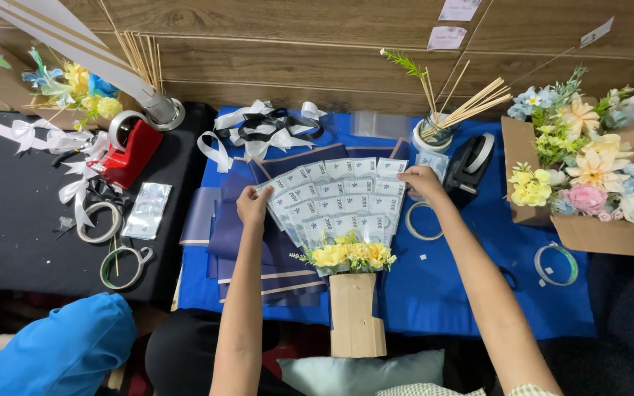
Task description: The person wraps a bouquet of yellow flowers and banknotes in brown paper while sitting on the floor. They use tape to secure the wrapping and adjust the arrangement of the flowers and money.
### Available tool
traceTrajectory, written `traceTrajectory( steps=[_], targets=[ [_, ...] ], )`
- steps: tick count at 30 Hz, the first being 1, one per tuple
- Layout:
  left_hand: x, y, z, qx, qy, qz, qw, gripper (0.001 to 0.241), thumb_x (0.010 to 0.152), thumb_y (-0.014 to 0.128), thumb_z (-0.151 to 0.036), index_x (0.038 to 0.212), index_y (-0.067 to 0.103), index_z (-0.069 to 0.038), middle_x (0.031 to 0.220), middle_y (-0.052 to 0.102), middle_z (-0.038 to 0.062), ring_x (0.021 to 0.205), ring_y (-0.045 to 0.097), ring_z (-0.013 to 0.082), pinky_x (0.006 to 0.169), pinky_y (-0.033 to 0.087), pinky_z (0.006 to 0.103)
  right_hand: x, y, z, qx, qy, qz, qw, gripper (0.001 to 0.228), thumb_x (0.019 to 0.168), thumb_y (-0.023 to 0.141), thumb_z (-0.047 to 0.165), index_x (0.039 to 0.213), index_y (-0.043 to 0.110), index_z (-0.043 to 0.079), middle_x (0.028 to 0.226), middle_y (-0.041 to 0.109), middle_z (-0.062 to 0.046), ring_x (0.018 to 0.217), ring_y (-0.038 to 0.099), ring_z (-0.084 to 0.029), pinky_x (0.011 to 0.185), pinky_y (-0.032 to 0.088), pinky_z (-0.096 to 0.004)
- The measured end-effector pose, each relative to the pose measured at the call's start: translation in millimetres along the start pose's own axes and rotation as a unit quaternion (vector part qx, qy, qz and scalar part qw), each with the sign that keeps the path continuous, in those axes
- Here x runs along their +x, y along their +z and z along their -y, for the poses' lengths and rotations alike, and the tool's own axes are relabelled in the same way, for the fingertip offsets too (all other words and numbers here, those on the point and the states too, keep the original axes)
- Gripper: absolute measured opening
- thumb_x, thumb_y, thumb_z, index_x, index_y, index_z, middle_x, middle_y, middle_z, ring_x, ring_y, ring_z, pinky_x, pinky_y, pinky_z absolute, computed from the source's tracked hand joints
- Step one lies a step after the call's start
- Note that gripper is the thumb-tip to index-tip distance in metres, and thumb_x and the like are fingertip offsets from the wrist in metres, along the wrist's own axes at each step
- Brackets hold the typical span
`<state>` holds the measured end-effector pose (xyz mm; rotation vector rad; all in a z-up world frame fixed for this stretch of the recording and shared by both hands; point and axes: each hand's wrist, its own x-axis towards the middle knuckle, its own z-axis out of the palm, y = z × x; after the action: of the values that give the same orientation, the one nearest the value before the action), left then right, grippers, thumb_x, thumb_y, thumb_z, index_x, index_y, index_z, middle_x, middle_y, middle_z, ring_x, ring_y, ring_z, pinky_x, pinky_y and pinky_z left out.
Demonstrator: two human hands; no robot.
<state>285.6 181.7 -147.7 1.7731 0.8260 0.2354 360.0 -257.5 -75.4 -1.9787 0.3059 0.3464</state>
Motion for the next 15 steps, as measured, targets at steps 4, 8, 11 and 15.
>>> traceTrajectory(
  steps=[4,8,11,15],
  targets=[
    [2,2,1,0.002,0.005,0.000,1.000,0.027,0.072,0.086,-0.041,0.086,0.073,-0.022,0.069,0.064,-0.008,0.076,0.064,0.0160,0.076,0.048,0.0321,-13,5,9,0.061,0.024,0.010,0.998,0.028,0.088,0.080,0.024,0.090,0.070,-0.002,0.110,0.066,-0.021,0.102,0.068,-0.034,0.083,0.062,-0.043],
    [-2,0,-3,-0.002,0.006,0.003,1.000,0.025,0.074,0.085,-0.039,0.085,0.072,-0.021,0.067,0.062,-0.008,0.073,0.063,0.0158,0.074,0.047,0.0314,3,10,-6,0.090,0.009,-0.002,0.996,0.022,0.087,0.079,0.015,0.086,0.070,-0.005,0.100,0.067,-0.022,0.095,0.071,-0.032,0.079,0.063,-0.041],
    [-5,-2,-6,-0.009,0.005,0.005,1.000,0.024,0.074,0.084,-0.038,0.085,0.072,-0.022,0.067,0.063,-0.009,0.072,0.062,0.0147,0.073,0.046,0.0302,-2,13,-4,0.088,0.005,-0.019,0.996,0.019,0.086,0.079,0.013,0.087,0.072,-0.005,0.101,0.067,-0.023,0.096,0.071,-0.031,0.080,0.063,-0.040],
    [-6,-2,-8,-0.005,0.008,0.007,1.000,0.025,0.073,0.085,-0.039,0.086,0.072,-0.021,0.067,0.062,-0.008,0.072,0.063,0.0151,0.073,0.046,0.0305,-7,12,0,0.078,-0.001,-0.025,0.997,0.017,0.085,0.080,0.012,0.087,0.074,-0.004,0.103,0.068,-0.023,0.097,0.071,-0.031,0.081,0.063,-0.039]
  ],
)
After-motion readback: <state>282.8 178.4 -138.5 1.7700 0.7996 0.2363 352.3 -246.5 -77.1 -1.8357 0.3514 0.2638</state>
